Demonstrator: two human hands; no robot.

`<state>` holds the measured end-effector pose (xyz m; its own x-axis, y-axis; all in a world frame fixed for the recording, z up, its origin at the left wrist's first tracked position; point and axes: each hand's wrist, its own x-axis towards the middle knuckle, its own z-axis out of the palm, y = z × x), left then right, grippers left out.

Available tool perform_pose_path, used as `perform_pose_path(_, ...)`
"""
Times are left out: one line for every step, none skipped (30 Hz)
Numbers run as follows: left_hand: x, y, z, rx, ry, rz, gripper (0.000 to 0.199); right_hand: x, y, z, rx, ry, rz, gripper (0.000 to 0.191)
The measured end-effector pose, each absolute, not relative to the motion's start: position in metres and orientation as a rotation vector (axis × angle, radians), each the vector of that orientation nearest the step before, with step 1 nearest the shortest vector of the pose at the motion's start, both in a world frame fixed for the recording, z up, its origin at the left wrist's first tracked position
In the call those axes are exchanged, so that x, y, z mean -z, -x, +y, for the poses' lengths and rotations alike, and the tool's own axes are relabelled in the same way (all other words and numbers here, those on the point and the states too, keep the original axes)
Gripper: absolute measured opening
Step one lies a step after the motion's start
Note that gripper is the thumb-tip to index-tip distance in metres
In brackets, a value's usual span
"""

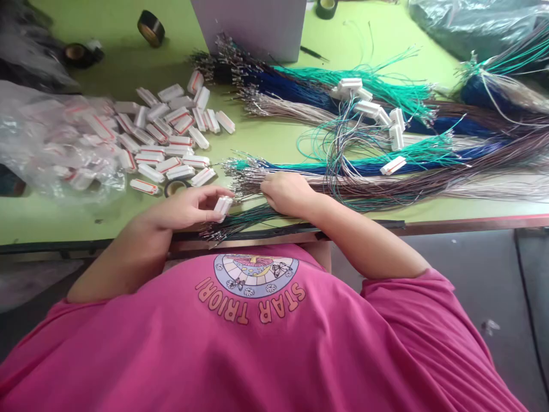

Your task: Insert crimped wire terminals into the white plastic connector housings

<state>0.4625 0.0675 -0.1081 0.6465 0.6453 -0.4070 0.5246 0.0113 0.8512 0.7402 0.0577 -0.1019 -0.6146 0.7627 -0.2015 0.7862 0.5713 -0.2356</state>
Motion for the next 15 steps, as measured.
perform_pose_path(0.107, -0.463, 0.067, -0.113, -1.616, 0.989, 0.053, 0.101, -0.743, 0.06, 0.521, -1.344, 2.751, 0.024)
perform_pose_path(0.106, -0.463, 0.067, -0.118, -1.59, 1.0, 0.053, 0.1, -0.747, 0.062, 0.594, -1.37, 2.78, 0.02)
perform_pose_path(0.105, -0.463, 0.066, -0.135, -1.563, 1.008, 0.053, 0.099, -0.751, 0.065, 0.689, -1.423, 2.794, 0.016)
perform_pose_path(0.104, -0.464, 0.065, -0.16, -1.542, 1.017, 0.053, 0.098, -0.755, 0.067, 0.807, -1.49, 2.792, 0.012)
perform_pose_path(0.103, -0.465, 0.063, -0.187, -1.528, 1.031, 0.052, 0.096, -0.759, 0.069, 0.946, -1.559, 2.781, 0.009)
perform_pose_path(0.101, -0.467, 0.062, -0.216, -1.523, 1.05, 0.052, 0.093, -0.762, 0.071, 1.105, -1.609, 2.763, 0.01)
perform_pose_path(0.098, -0.469, 0.061, -0.247, -1.52, 1.069, 0.051, 0.09, -0.764, 0.072, 1.274, -1.62, 2.749, 0.015)
perform_pose_path(0.095, -0.473, 0.061, -0.274, -1.517, 1.082, 0.052, 0.086, -0.765, 0.072, 1.435, -1.582, 2.745, 0.022)
perform_pose_path(0.091, -0.478, 0.061, -0.298, -1.511, 1.091, 0.052, 0.082, -0.764, 0.072, 1.566, -1.505, 2.751, 0.029)
perform_pose_path(0.086, -0.485, 0.062, -0.317, -1.5, 1.09, 0.053, 0.077, -0.763, 0.072, 1.655, -1.409, 2.764, 0.034)
perform_pose_path(0.081, -0.492, 0.064, -0.335, -1.483, 1.077, 0.053, 0.072, -0.76, 0.072, 1.7, -1.31, 2.781, 0.036)
perform_pose_path(0.077, -0.5, 0.066, -0.359, -1.461, 1.058, 0.052, 0.068, -0.756, 0.071, 1.712, -1.225, 2.802, 0.035)
perform_pose_path(0.074, -0.508, 0.069, -0.394, -1.437, 1.038, 0.052, 0.066, -0.752, 0.07, 1.709, -1.175, 2.825, 0.031)
perform_pose_path(0.072, -0.516, 0.072, -0.44, -1.406, 1.018, 0.051, 0.064, -0.749, 0.068, 1.713, -1.175, 2.846, 0.026)
perform_pose_path(0.072, -0.523, 0.075, -0.487, -1.363, 0.996, 0.051, 0.065, -0.747, 0.067, 1.739, -1.229, 2.858, 0.022)
